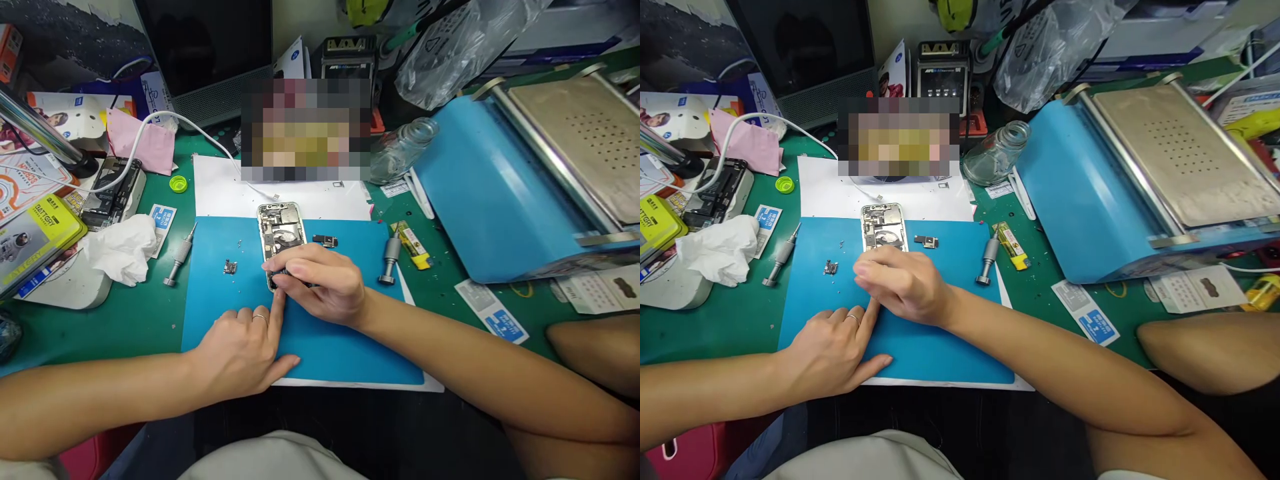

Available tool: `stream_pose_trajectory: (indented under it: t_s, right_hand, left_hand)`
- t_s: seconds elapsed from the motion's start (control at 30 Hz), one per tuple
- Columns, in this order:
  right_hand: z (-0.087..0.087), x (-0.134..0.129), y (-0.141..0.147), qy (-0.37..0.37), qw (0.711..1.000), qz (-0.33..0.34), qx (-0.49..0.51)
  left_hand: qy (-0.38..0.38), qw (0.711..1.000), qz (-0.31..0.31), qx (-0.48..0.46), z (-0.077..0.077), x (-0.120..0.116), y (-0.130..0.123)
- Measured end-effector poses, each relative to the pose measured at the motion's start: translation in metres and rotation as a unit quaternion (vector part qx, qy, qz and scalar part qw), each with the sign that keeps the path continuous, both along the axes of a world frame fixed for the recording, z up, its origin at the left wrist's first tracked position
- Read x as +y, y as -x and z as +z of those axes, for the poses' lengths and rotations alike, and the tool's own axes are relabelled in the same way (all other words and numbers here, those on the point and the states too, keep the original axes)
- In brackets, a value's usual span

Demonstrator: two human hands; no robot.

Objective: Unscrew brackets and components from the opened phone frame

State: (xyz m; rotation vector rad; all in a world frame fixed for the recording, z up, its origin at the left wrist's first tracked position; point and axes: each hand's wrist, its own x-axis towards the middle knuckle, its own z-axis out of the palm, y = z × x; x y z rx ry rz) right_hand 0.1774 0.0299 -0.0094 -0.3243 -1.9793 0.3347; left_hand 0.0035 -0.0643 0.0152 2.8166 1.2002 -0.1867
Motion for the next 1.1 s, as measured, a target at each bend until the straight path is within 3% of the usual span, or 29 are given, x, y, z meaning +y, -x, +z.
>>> stream_pose_trajectory:
  t_s: [0.77, 0.93, 1.1]
  right_hand:
    - [0.0000, 0.0044, -0.0027, 0.054, 0.998, -0.006, 0.020]
    - [-0.0040, 0.0062, -0.0035, 0.082, 0.995, 0.025, 0.043]
    - [-0.0062, 0.0092, -0.0055, 0.049, 0.998, 0.022, 0.025]
  left_hand:
    - [0.007, 1.000, -0.009, 0.004, -0.0021, -0.0017, -0.0007]
    - [-0.005, 1.000, -0.013, -0.002, -0.0021, -0.0013, -0.0009]
    - [0.010, 1.000, -0.003, 0.000, -0.0020, -0.0016, -0.0005]
